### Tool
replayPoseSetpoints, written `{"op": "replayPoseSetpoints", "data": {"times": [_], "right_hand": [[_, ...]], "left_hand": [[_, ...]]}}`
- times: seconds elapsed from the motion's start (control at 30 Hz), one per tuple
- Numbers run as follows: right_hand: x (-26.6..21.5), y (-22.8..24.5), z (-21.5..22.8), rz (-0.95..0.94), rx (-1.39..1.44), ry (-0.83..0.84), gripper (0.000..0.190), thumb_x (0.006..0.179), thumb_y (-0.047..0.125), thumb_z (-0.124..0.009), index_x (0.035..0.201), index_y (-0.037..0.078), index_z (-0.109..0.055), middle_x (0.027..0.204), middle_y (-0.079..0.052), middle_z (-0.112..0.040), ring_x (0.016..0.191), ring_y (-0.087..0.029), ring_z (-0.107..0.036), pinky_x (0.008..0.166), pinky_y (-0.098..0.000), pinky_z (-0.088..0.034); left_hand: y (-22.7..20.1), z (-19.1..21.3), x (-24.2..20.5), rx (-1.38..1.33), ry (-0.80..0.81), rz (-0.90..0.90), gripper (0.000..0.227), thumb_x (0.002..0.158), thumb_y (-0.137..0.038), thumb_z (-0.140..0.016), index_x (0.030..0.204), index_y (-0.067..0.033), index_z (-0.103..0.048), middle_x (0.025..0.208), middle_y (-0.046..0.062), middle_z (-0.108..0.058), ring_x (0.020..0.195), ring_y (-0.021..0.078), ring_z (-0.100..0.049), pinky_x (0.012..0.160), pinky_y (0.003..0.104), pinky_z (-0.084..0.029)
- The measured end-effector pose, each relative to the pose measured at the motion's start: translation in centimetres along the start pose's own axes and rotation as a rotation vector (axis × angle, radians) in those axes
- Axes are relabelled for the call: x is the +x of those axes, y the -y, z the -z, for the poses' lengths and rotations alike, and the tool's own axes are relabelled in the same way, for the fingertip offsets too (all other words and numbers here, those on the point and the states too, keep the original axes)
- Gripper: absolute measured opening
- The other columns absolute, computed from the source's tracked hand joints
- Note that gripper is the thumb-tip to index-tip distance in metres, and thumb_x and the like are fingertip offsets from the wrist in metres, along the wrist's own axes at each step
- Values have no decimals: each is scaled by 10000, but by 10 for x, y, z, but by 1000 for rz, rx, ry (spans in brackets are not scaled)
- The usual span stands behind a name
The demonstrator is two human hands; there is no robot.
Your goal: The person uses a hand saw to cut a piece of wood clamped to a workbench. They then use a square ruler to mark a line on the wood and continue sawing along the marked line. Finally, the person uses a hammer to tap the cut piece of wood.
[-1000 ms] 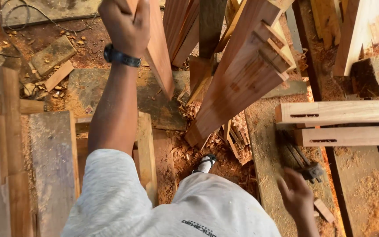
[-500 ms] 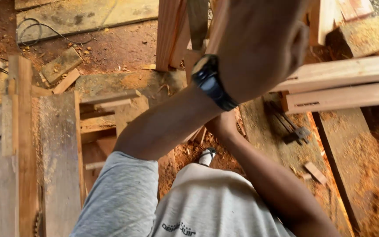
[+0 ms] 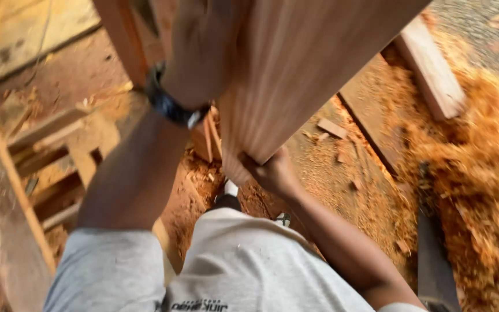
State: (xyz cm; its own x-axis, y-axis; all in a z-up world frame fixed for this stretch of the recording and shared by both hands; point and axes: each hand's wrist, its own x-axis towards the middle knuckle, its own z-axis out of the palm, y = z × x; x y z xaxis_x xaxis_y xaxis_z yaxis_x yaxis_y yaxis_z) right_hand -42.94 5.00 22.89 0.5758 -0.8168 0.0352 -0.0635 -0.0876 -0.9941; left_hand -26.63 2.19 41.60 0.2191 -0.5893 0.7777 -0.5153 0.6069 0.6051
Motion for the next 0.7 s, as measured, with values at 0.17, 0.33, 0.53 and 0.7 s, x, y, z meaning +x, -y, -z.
{"op": "replayPoseSetpoints", "data": {"times": [0.17, 0.33, 0.53, 0.7], "right_hand": [[-56, -78, 27, -104, 145, -122, 296, 737, 98, -864, 1011, 32, -775, 877, -201, -769, 808, -231, -694, 667, -390, -565], [-93, -110, 36, -151, 35, -307, 379, 737, 159, -914, 1069, 33, -783, 983, -235, -779, 957, -403, -750, 781, -523, -577], [-116, -107, 59, -129, -46, -408, 274, 779, 106, -889, 1045, 67, -832, 991, -175, -805, 952, -324, -760, 822, -454, -608], [-104, -59, 71, -267, 26, -633, 236, 778, 123, -882, 1008, 95, -838, 933, -109, -814, 885, -218, -779, 807, -370, -609]], "left_hand": [[-20, -43, -24, -270, 129, 152, 517, 1141, -299, -436, 915, 93, -687, 855, 394, -675, 898, 545, -691, 738, 462, -612], [67, -89, -140, -285, 118, 401, 505, 957, -470, -703, 925, 6, -539, 801, 233, -619, 814, 299, -662, 697, 353, -534], [128, -136, -288, -227, 418, 399, 372, 850, -293, -813, 764, -58, -537, 653, 24, -511, 597, 100, -540, 563, 251, -452], [127, -164, -293, -498, 346, 746, 367, 844, -346, -793, 662, -79, -619, 584, 31, -556, 613, 118, -544, 535, 289, -458]]}}
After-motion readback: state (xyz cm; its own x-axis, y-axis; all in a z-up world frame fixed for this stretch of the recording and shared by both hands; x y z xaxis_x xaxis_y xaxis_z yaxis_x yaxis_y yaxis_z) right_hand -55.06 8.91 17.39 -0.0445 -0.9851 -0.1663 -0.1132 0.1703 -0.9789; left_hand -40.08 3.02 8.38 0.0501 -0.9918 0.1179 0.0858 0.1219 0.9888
